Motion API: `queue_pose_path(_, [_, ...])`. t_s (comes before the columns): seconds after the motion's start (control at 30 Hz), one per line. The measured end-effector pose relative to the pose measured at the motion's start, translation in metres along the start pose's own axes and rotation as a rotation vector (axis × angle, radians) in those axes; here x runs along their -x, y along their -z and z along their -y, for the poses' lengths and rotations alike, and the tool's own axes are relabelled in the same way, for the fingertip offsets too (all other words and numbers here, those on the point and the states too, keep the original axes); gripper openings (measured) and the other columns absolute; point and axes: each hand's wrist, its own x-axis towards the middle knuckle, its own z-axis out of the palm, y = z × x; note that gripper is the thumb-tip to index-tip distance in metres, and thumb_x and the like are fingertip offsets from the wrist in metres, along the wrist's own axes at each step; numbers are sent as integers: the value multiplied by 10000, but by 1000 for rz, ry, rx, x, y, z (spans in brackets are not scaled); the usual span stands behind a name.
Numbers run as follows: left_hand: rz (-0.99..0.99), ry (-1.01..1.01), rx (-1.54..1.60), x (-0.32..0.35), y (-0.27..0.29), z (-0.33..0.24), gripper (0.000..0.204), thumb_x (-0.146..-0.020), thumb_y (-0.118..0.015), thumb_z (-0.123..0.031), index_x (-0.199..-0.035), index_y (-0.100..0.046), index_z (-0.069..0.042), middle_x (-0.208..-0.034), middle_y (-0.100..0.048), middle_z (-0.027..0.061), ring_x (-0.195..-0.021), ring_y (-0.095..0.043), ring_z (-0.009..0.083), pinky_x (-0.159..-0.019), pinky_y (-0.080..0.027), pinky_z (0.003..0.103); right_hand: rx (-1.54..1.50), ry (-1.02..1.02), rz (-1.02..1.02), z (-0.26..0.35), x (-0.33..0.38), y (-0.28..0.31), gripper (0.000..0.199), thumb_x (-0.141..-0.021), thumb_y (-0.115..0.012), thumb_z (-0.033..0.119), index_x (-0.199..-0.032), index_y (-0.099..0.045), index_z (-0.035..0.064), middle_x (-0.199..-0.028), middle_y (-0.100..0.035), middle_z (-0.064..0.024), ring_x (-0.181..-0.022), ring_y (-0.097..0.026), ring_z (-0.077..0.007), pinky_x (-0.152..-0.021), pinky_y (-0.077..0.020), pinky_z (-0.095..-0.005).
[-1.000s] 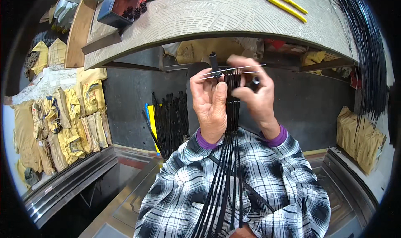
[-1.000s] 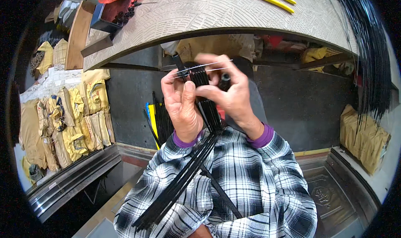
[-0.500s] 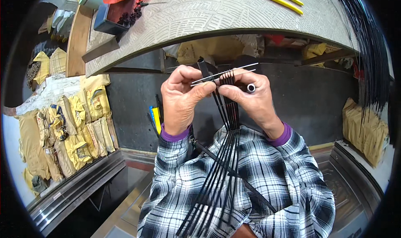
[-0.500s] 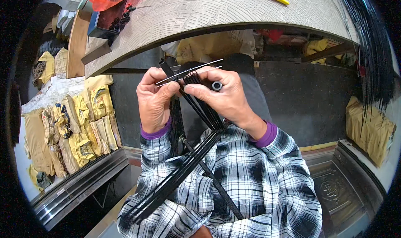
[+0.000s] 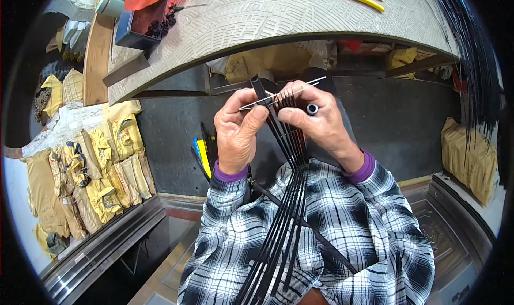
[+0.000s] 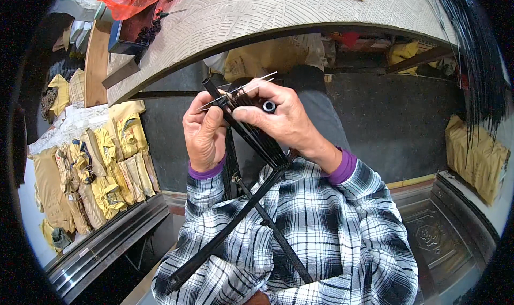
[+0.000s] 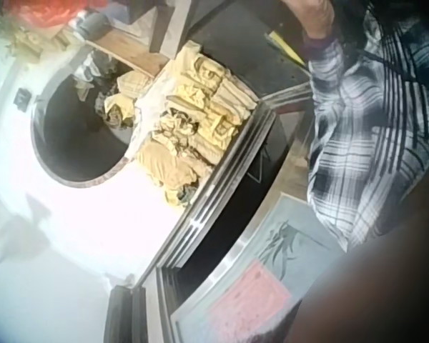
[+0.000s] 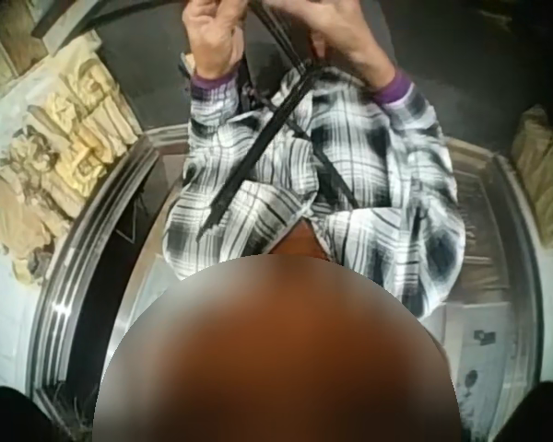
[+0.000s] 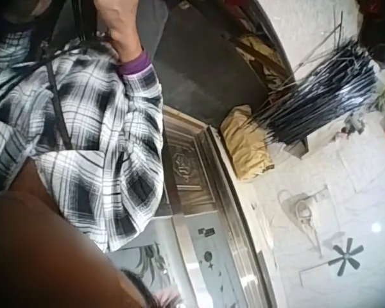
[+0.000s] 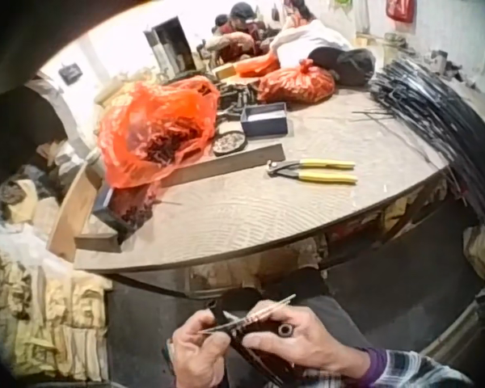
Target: Bundling multiple black wires together into a plastic connector and securing them using pliers.
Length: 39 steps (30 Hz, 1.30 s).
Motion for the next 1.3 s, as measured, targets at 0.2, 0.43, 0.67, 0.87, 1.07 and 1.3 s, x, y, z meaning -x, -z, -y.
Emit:
queue_pose_path(0.2, [-58, -53, 34, 3, 0, 3, 269, -798, -640, -74, -1023, -552, 45, -950, -601, 74, -843, -565, 109, -768, -433, 218, 31, -34, 7, 10, -1, -4, 160, -779, -646, 130, -842, -607, -12, -790, -546, -16, -749, -495, -84, -671, -393, -221])
queue_pose_path(0.43, [-67, -108, 107, 8, -1, 19, 299, -841, -599, -130, -1078, -510, 30, -971, -606, 103, -851, -587, 144, -781, -465, 252, 136, -15, -22, 9, 1, -7, 164, -770, -657, 117, -867, -617, -9, -757, -574, -11, -723, -525, -74, -667, -424, -213])
queue_pose_path(0.67, [-133, -205, 203, 5, -18, 27, 281, -851, -586, -115, -1072, -536, 52, -946, -608, 72, -818, -557, 98, -759, -421, 211, -58, -214, 14, 5, -4, -3, 200, -764, -670, 129, -895, -614, -11, -770, -595, -2, -685, -533, -63, -641, -445, -201])
queue_pose_path(0.87, [-91, -153, 283, -7, -26, 41, 275, -830, -594, -64, -1069, -563, 67, -994, -614, 113, -816, -586, 126, -744, -455, 214, 83, 192, -354, 13, -18, 58, 481, -925, -370, 448, -879, -612, 36, -852, -567, -43, -648, -487, -88, -580, -400, -216])
queue_pose_path(1.07, [-158, 79, 531, -8, -46, 28, 233, -820, -580, -7, -1047, -573, 45, -930, -636, 125, -742, -612, 115, -688, -507, 219, 463, -61, 354, 85, -84, 47, 485, -915, -376, 469, -993, -579, 35, -826, -608, -14, -632, -513, -27, -498, -397, -149])
queue_pose_path(1.3, [-106, 64, 587, -7, -36, 26, 185, -820, -574, 6, -1003, -568, 34, -914, -629, 104, -830, -610, 125, -775, -492, 233, 230, -285, 514, 70, -97, 38, 458, -762, -672, 167, -1155, -477, 37, -816, -613, -37, -609, -511, -21, -515, -405, -145])
